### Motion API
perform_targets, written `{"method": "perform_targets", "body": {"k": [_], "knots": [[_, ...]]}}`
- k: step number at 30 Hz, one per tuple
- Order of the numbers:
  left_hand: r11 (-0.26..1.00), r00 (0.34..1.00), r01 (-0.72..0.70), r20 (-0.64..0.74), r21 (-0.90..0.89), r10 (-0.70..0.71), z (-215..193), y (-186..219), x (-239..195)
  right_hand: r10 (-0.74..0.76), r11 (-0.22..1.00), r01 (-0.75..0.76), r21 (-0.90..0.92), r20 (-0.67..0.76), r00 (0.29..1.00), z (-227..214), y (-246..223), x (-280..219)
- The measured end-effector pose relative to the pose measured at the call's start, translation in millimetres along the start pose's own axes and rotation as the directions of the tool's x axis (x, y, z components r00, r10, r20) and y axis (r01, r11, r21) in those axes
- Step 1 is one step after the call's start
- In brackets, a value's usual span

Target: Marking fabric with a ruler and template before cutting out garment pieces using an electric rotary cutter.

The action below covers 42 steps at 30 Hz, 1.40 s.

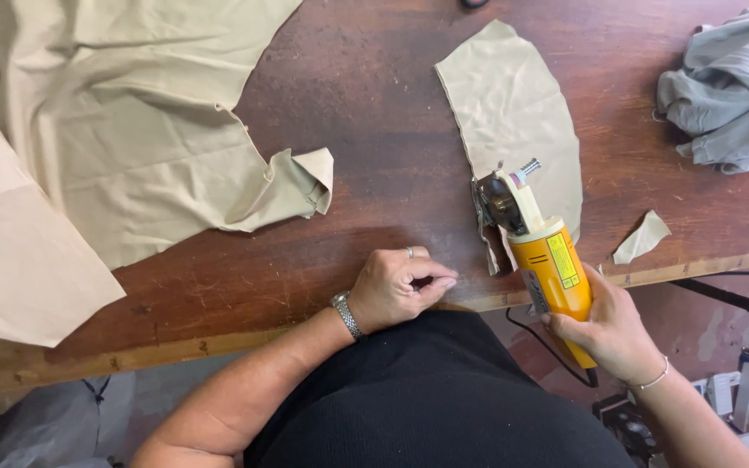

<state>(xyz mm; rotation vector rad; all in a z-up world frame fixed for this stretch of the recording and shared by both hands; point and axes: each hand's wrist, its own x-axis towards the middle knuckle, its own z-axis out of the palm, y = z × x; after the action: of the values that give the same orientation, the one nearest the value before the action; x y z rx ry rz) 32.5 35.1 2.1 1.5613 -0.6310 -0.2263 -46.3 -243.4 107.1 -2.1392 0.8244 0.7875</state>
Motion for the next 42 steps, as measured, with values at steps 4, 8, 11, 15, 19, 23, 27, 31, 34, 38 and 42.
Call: {"method": "perform_targets", "body": {"k": [4,8,11,15,19,23,27,31,34,38,42], "knots": [[0.999,0.999,-0.031,0.018,0.020,0.031,-1.6,1.5,0.8,-0.009,0.972,-0.012,0.235,0.087,0.996,2.9,-7.4,8.9],[0.994,0.998,-0.059,0.040,0.096,0.055,-1.1,1.0,-0.8,-0.191,0.763,0.038,0.645,0.169,0.967,2.0,5.8,-8.0],[0.912,0.975,-0.221,0.091,0.345,0.202,-7.4,9.1,17.0,-0.282,0.616,0.111,0.780,0.087,0.956,-9.9,43.1,-20.6],[0.619,0.853,-0.521,0.348,0.588,0.388,-2.0,4.4,45.1,-0.038,0.720,0.092,0.688,-0.094,0.995,-40.3,56.8,-34.0],[0.497,0.702,-0.701,0.617,0.512,0.356,30.0,-33.3,30.3,-0.057,0.741,0.181,0.647,-0.208,0.977,-55.6,30.6,-29.9],[0.443,0.776,-0.630,0.507,0.638,0.374,-26.7,-19.2,22.8,-0.107,0.993,0.115,-0.014,-0.482,0.870,-68.8,38.7,1.9],[0.171,0.995,-0.095,0.090,0.981,0.039,-132.4,-30.4,6.6,-0.357,0.909,0.143,-0.392,-0.553,0.753,-66.2,39.0,35.2],[0.188,0.984,0.140,-0.115,0.972,-0.139,-218.8,-55.8,15.5,-0.289,0.898,0.007,-0.441,-0.577,0.764,-56.3,28.1,57.4],[-0.002,0.955,0.286,-0.285,0.958,-0.082,-222.1,-61.1,25.7,-0.321,0.860,-0.020,-0.510,-0.571,0.756,-51.4,24.5,66.8],[0.156,0.923,-0.187,0.118,0.970,0.367,-79.7,-11.8,66.2,-0.546,0.728,0.005,-0.685,-0.576,0.608,-45.4,45.1,100.5],[0.413,0.680,-0.696,0.355,0.587,0.642,107.8,-27.8,54.7,-0.667,0.656,0.015,-0.755,-0.570,0.480,-37.8,57.4,118.9]]}}
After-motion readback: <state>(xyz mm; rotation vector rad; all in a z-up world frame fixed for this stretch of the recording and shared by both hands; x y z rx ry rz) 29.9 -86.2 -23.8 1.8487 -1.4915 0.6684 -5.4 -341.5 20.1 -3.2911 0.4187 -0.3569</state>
